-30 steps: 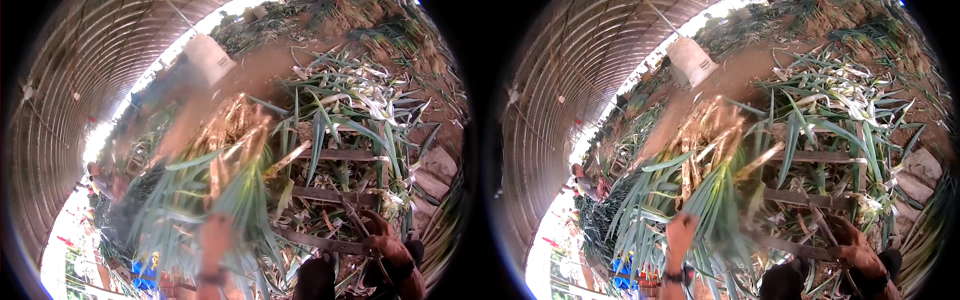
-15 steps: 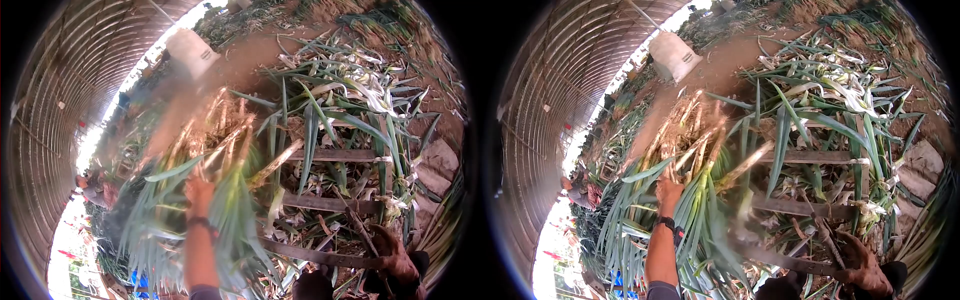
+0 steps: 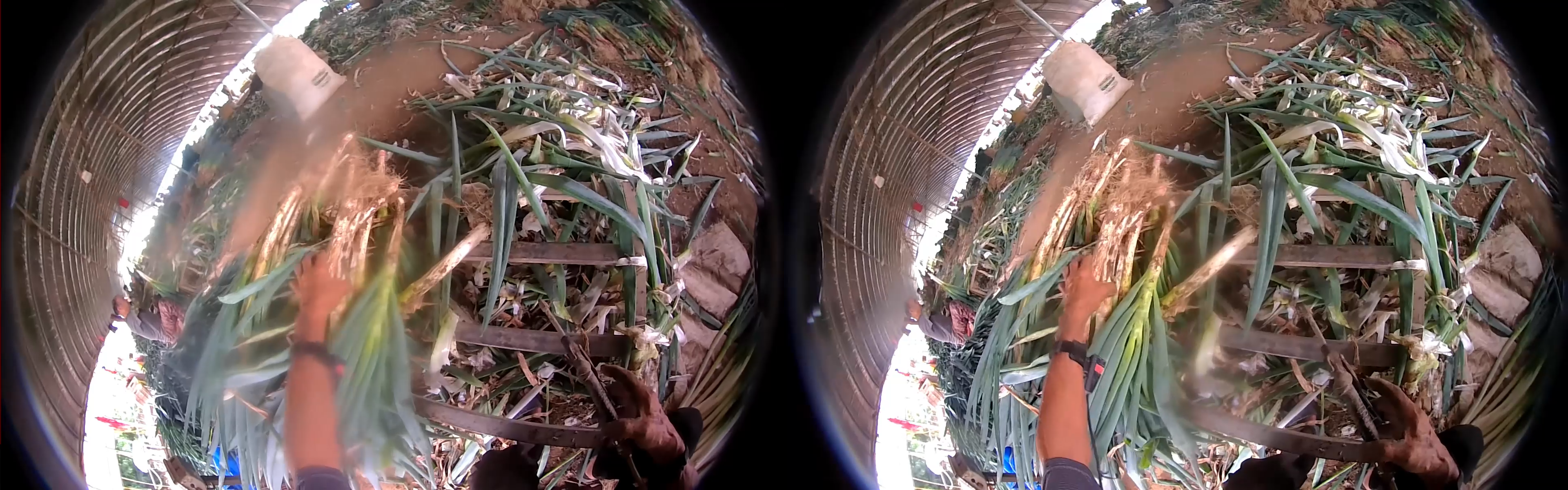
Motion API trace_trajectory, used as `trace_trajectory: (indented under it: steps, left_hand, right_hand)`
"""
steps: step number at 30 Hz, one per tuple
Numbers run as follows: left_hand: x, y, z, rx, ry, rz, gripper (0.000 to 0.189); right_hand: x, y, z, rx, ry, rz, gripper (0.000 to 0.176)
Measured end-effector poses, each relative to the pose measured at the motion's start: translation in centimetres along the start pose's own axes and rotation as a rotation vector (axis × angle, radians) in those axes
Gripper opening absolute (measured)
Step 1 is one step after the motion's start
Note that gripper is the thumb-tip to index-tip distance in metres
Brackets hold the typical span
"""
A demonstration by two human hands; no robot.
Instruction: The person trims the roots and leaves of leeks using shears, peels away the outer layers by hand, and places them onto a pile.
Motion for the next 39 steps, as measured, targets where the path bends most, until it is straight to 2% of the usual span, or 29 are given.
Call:
trace_trajectory:
  steps: [3, 6, 7, 10, 14, 19, 22, 24, 27, 30, 32, 38, 39]
  left_hand:
    - [2.1, -1.7, 0.2, 0.321, 0.103, -0.038, 0.114]
    - [2.8, -2.8, -0.1, 0.349, 0.14, -0.14, 0.117]
    - [3.0, -3.2, 0.3, 0.289, 0.105, -0.106, 0.113]
    - [2.4, -2.9, 0.3, 0.273, 0.038, -0.119, 0.106]
    - [-0.8, -0.8, -2.1, 0.356, 0.004, -0.126, 0.088]
    - [-1.7, -1.3, -3.0, 0.222, -0.167, -0.074, 0.076]
    - [-0.8, -2.3, -2.4, 0.122, -0.195, -0.138, 0.071]
    - [-0.4, -2.9, -2.5, 0.126, -0.144, -0.385, 0.066]
    - [-2.4, -2.6, -3.7, 0.333, -0.074, -0.656, 0.058]
    - [-4.1, -3.3, -4.5, 0.337, -0.029, -0.505, 0.051]
    - [-5.3, -3.5, -5.1, 0.302, -0.043, -0.284, 0.053]
    - [-13.0, -4.7, -10.7, 0.391, -0.106, -0.234, 0.063]
    - [-14.7, -3.9, -11.8, 0.352, -0.132, -0.251, 0.063]
  right_hand:
    - [0.0, -0.1, 0.4, -0.006, 0.007, 0.009, 0.101]
    - [-0.4, 0.2, 0.5, -0.003, -0.005, -0.01, 0.102]
    - [-0.3, 0.0, 0.4, 0.007, -0.009, 0.008, 0.102]
    - [0.5, -1.1, -0.2, 0.053, -0.001, 0.075, 0.103]
    - [1.5, -1.7, -0.4, 0.102, 0.007, 0.006, 0.105]
    - [2.3, -2.1, -0.4, 0.059, -0.04, -0.004, 0.102]
    - [1.3, -0.7, 0.1, 0.125, 0.029, -0.07, 0.101]
    - [1.0, -0.3, -0.4, 0.137, 0.016, 0.006, 0.101]
    - [1.4, 0.1, -1.3, 0.119, -0.01, 0.039, 0.101]
    - [2.4, 0.4, -2.0, 0.123, 0.003, 0.067, 0.101]
    - [2.5, 0.8, -2.3, 0.136, 0.045, 0.039, 0.101]
    - [2.3, 1.7, -3.1, 0.141, 0.103, -0.016, 0.1]
    - [2.5, 1.6, -3.4, 0.135, 0.113, 0.008, 0.099]
Point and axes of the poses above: each hand's wrist, its own z-axis towards the middle knuckle, its own y-axis out of the back of the hand, x = y × z, the point moved 10 cm from there along z, towards the middle knuckle, and after that the axes turned 5 degrees about z, right-handed, at the moved point
